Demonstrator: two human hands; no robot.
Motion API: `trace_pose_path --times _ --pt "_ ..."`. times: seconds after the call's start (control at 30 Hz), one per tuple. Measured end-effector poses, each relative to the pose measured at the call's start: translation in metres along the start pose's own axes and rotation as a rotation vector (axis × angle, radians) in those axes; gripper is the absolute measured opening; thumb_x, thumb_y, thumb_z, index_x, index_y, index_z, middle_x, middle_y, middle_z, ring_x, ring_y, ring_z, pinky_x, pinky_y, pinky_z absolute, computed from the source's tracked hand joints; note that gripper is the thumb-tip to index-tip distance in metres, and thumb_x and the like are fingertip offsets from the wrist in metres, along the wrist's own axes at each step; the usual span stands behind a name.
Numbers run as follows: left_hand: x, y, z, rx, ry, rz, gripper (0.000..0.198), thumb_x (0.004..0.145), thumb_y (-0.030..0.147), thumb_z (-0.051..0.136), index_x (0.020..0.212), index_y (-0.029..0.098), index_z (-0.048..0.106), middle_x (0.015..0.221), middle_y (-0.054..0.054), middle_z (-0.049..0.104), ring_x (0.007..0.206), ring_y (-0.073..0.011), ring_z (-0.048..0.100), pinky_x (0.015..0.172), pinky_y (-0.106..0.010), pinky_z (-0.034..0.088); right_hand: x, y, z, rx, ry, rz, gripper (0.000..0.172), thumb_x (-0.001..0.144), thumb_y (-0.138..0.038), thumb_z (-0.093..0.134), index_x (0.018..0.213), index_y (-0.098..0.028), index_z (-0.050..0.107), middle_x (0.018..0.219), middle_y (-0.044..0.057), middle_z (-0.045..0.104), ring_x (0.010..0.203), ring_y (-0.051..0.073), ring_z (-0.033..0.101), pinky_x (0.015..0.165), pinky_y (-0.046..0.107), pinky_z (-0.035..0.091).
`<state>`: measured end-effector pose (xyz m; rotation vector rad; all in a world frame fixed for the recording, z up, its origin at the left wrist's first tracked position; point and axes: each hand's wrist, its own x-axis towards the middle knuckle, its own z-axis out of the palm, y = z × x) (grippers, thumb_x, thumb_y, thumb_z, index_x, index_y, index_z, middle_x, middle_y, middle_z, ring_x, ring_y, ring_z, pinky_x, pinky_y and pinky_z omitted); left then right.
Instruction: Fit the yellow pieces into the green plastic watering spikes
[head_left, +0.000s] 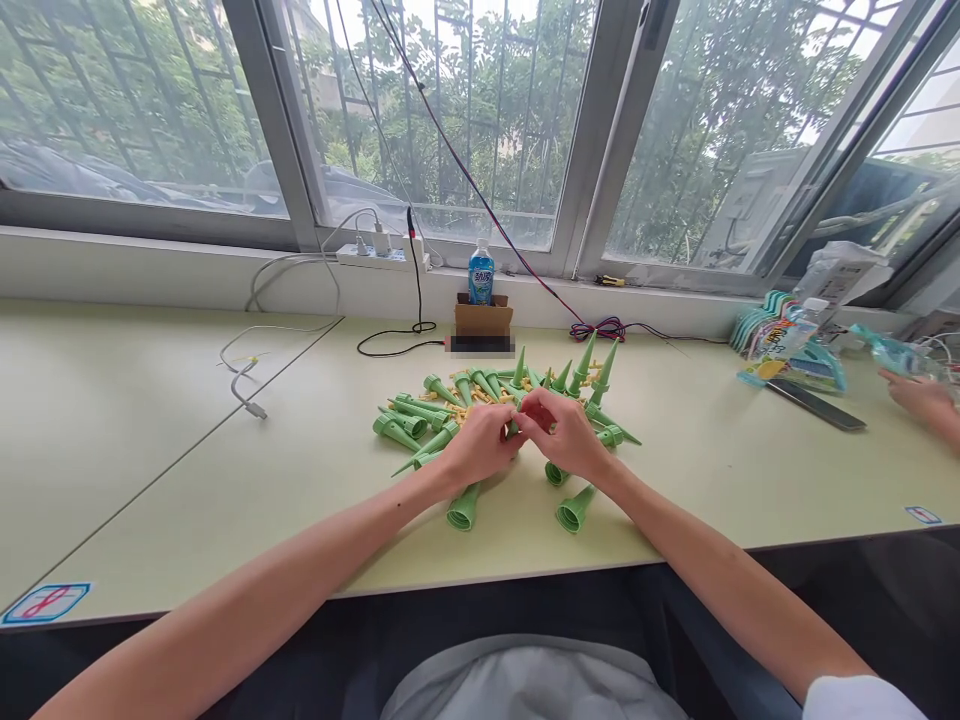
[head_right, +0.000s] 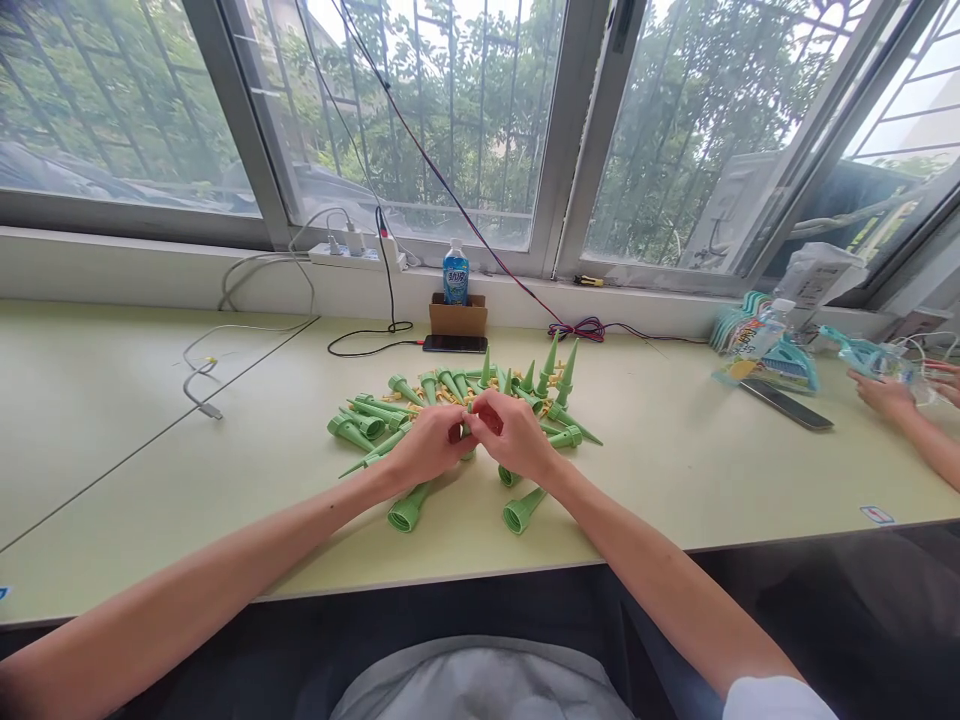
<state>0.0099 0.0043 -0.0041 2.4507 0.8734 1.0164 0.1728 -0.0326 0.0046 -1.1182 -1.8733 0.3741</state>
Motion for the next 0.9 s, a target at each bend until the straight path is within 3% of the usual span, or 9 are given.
trace_pose_path --times 0.27,0.43,0.53,0.6,0.67,0.9 --pt "0.0 0.006 -0.004 -0.038 -0.011 -0.003 0.015 0.082 0.023 0.063 0.07 0.018 0.056 0.061 0.003 0.055 0.054 -0.0115 0.046 0.058 -0.025 0.038 0.001 0.001 -0.003 -0.045 0.053 0.011 0.019 0.09 -0.035 0.054 0.077 -0.022 0.051 0.066 -0.001 0.056 0.058 0.014 0.049 0.057 0.027 0.042" --pt "0.001 0.007 -0.008 0.008 0.141 -0.036 0.013 0.089 0.03 0.057 0.092 0.018 0.061 0.094 -0.004 0.065 0.05 -0.0076 0.045 0.063 -0.027 0.042 0.004 0.007 -0.01 -0.118 0.264 0.04 0.021 0.09 -0.037 0.053 0.075 -0.022 0.05 0.065 -0.001 0.057 0.055 0.014 0.05 0.058 0.028 0.043" --pt "0.002 0.003 -0.01 0.054 0.162 -0.052 0.012 0.09 0.027 0.054 0.087 0.018 0.061 0.074 -0.001 0.063 0.051 -0.0107 0.047 0.06 -0.026 0.039 0.006 0.012 -0.013 -0.199 0.327 0.028 0.022 0.091 -0.036 0.052 0.074 -0.022 0.049 0.062 -0.001 0.055 0.055 0.014 0.048 0.059 0.028 0.041" --pt "0.001 0.002 -0.01 0.119 0.114 -0.077 0.013 0.089 0.025 0.053 0.081 0.019 0.061 0.055 0.002 0.055 0.049 -0.0129 0.047 0.057 -0.025 0.036 0.007 0.016 -0.013 -0.237 0.311 0.007 0.021 0.092 -0.034 0.051 0.074 -0.022 0.049 0.061 -0.001 0.053 0.055 0.015 0.047 0.059 0.028 0.04" --pt "0.0 0.001 -0.011 0.209 0.045 -0.086 0.016 0.088 0.025 0.052 0.077 0.02 0.062 0.049 0.003 0.05 0.047 -0.0143 0.047 0.055 -0.026 0.032 0.008 0.019 -0.013 -0.258 0.286 -0.002 0.02 0.092 -0.033 0.051 0.075 -0.022 0.05 0.061 -0.002 0.052 0.055 0.015 0.046 0.06 0.028 0.038" --pt "-0.005 0.002 -0.01 0.398 -0.195 -0.057 0.011 0.082 0.025 0.058 0.075 0.02 0.063 0.064 -0.004 0.063 0.059 -0.0209 0.055 0.053 -0.028 0.027 0.008 0.02 -0.011 -0.26 0.265 -0.01 0.019 0.093 -0.032 0.051 0.077 -0.021 0.051 0.062 -0.002 0.052 0.056 0.014 0.046 0.06 0.027 0.038"
